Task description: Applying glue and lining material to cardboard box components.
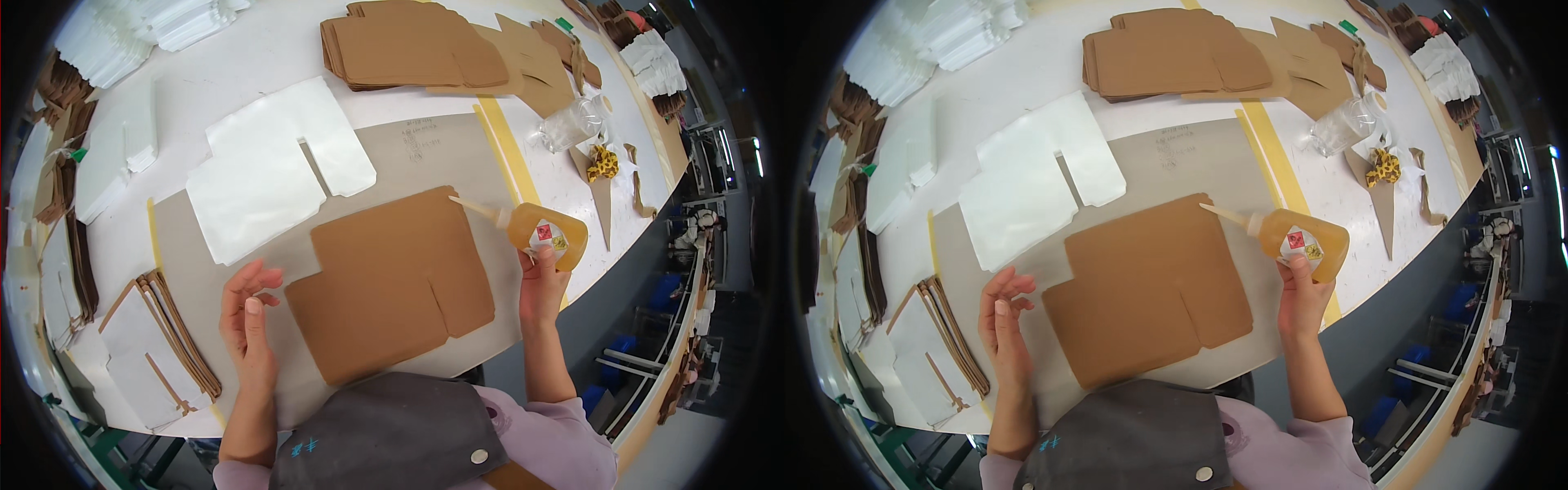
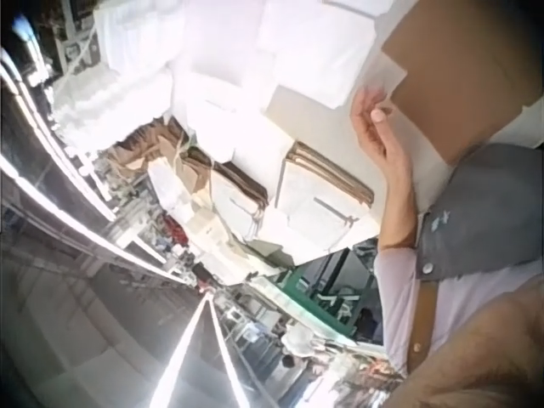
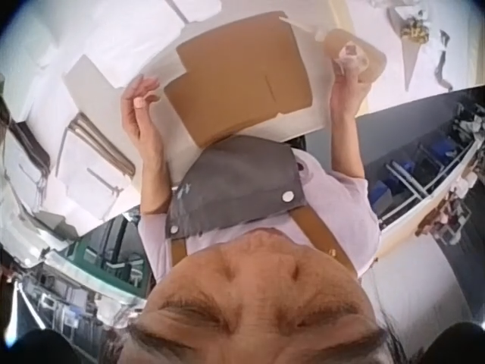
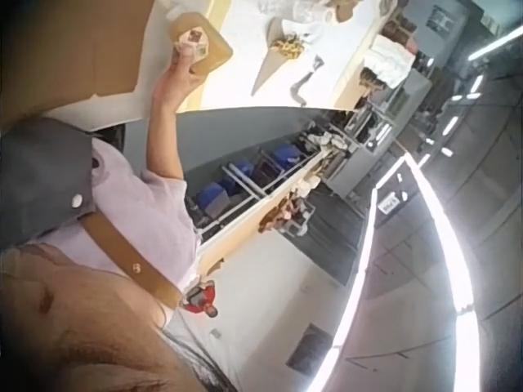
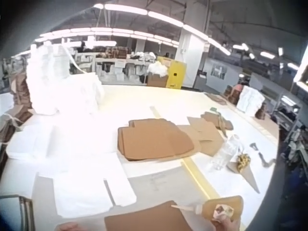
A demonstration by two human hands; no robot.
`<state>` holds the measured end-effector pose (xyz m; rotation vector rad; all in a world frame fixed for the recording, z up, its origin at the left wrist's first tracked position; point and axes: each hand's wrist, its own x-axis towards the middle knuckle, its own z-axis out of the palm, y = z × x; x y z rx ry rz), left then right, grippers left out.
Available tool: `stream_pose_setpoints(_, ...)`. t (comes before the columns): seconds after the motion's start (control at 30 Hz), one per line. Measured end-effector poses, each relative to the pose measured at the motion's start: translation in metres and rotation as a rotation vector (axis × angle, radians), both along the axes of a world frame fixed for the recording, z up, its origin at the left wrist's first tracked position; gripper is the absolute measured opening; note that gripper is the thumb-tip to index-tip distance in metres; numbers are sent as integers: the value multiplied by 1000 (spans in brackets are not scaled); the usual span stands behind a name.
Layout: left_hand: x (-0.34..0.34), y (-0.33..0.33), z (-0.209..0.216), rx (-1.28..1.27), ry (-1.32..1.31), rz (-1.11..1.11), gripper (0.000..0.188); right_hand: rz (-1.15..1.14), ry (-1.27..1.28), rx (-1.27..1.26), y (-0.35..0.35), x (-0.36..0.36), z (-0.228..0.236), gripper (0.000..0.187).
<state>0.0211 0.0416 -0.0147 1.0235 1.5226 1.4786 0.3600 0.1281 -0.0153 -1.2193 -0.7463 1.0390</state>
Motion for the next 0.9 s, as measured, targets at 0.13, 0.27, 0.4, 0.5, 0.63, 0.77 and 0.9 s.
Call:
stream_pose_setpoints(0.13, 1, 1, -4, -19, 1, -1, 42, -4, -29, 10, 1, 0, 0, 52)
stream_pose_setpoints(0.27, 1, -1, -5, -19, -3, -5, 42, 20, -33, -37, 4, -5, 0, 51)
stream_pose_setpoints(0.4, 0, -1, -5, -22, -14, -7, 43, -1, -33, -26, 3, -6, 1, 49)
stream_pose_setpoints(0.5, 0, -2, -4, -27, -16, -8, 44, -12, -49, -16, 4, -8, 5, 48)
stream_pose_setpoints(0.63, 0, -3, -4, -25, -27, -21, 44, -28, -51, -28, 6, -11, 6, 48)
stream_pose_setpoints(0.77, 0, -3, -2, -23, -35, -13, 43, -32, -69, -44, 5, -11, 5, 47)
stream_pose_setpoints(0.9, -1, -3, 0, -22, -19, -19, 42, -42, -82, -60, 4, -16, 6, 47)
